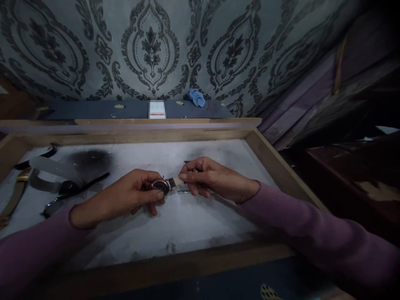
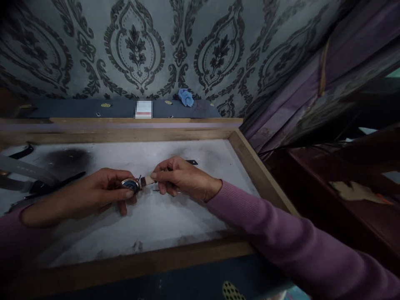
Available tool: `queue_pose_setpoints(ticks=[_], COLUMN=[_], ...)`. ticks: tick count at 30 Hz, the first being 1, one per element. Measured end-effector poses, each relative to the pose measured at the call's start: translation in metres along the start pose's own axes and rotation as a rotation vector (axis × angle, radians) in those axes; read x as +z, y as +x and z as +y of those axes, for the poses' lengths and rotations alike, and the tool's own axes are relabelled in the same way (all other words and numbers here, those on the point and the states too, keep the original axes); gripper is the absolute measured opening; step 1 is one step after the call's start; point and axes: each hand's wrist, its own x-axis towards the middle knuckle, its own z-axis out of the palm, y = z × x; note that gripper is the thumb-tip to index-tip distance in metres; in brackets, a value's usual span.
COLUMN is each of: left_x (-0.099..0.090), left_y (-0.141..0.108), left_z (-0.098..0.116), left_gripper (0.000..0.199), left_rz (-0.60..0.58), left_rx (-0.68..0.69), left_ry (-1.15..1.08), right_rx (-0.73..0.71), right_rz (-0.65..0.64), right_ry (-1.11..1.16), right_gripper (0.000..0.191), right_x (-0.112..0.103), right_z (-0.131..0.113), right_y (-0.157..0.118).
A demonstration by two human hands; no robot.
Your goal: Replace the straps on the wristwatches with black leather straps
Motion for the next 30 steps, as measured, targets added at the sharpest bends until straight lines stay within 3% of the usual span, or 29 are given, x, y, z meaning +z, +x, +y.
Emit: queue_pose_setpoints(ticks=[13,24,30], left_x=[0.002,0.007,0.010], left_y=[-0.003,-0.004,-0.001], left_z=[-0.002,-0.001,0.006], left_gripper=[0.013,0.015,0.014], left_rz=[-0.030,-0.103,-0.128], left_rx=[0.059,-0.007,-0.033], left_ry=[-0.098,-0.203,-0.235], right_rx=[-0.030,-0.025,-0.041], right_rz=[0.169,0.072,-0.012], right_ry=[0.014,-0.177,-0.191], right_gripper=[0.014,0.013,0.026], right_x=[0.005,0.008,0.004], right_z=[0.007,-0.001,-0.003], right_y=[0.000,-0.009,-0.013])
